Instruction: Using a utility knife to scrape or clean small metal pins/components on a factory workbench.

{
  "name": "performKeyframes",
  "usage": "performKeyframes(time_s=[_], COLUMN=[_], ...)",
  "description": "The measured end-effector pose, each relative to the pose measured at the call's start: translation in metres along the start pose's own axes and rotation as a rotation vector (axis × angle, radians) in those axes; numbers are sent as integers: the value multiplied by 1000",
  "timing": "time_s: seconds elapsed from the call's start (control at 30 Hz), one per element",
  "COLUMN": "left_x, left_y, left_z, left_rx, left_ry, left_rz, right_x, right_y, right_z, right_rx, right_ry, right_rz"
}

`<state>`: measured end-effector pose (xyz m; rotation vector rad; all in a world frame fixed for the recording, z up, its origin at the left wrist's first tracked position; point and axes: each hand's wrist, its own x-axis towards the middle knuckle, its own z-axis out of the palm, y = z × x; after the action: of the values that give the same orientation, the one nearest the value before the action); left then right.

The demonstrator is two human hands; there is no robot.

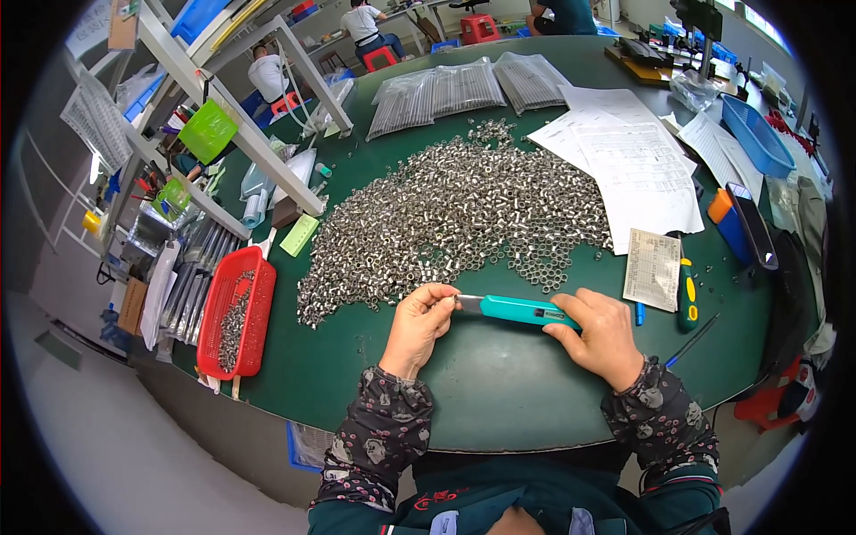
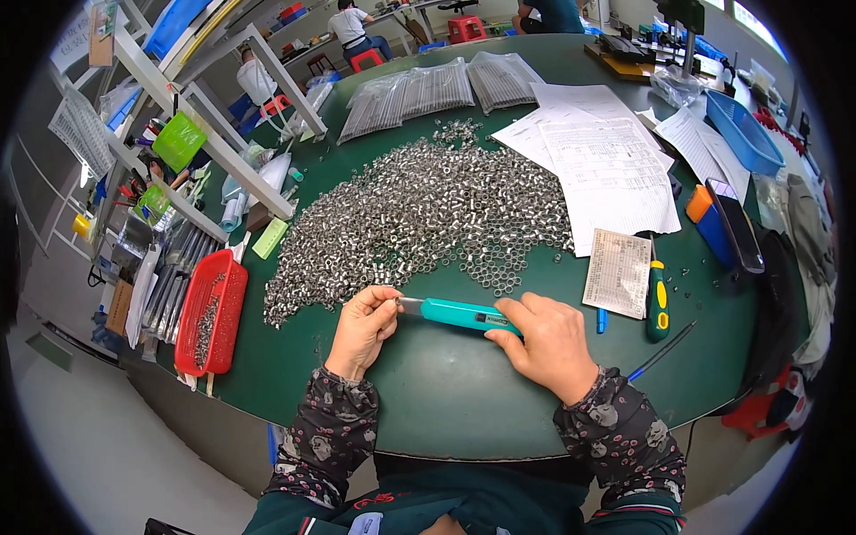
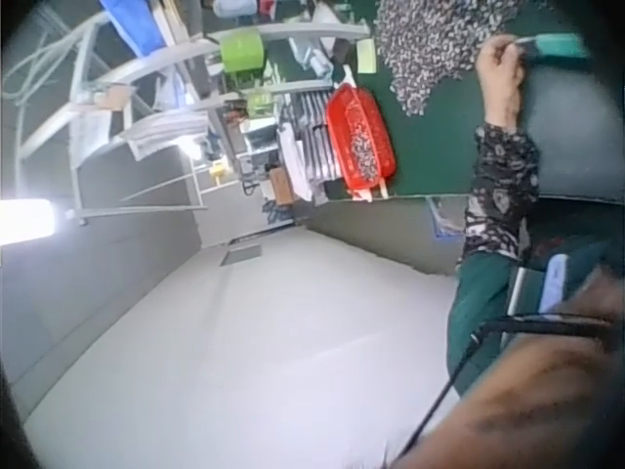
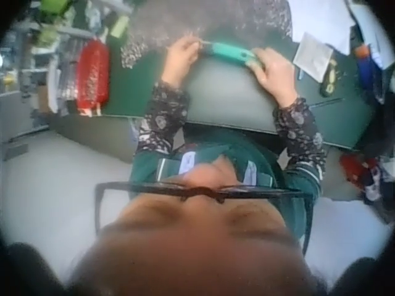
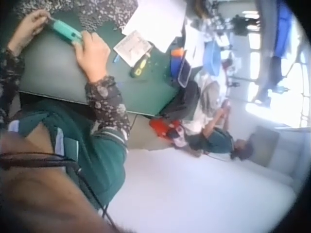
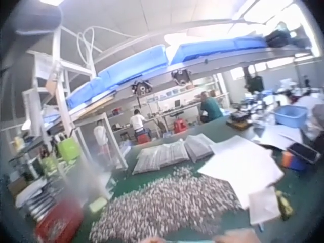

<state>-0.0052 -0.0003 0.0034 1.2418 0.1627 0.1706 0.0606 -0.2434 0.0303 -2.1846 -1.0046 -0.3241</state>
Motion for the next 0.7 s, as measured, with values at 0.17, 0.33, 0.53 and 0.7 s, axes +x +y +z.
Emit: performKeyframes(time_s=[0.17, 0.33, 0.53, 0.7], left_x=[2, 1, 2, 2], left_y=[0, 0, 2, 0], left_z=[-2, -5, -2, -7], left_rx=[-121, -245, -356, -268], left_ry=[-10, -43, -21, -18], left_rz=[-46, -63, -64, -57], right_x=[5, 4, -2, 3], right_y=[5, 2, 5, 0], right_z=[-2, 0, 1, -4], right_rx=[-58, -230, -221, 264], right_ry=[198, 67, -60, -134], right_rz=[-51, -79, 8, 250])
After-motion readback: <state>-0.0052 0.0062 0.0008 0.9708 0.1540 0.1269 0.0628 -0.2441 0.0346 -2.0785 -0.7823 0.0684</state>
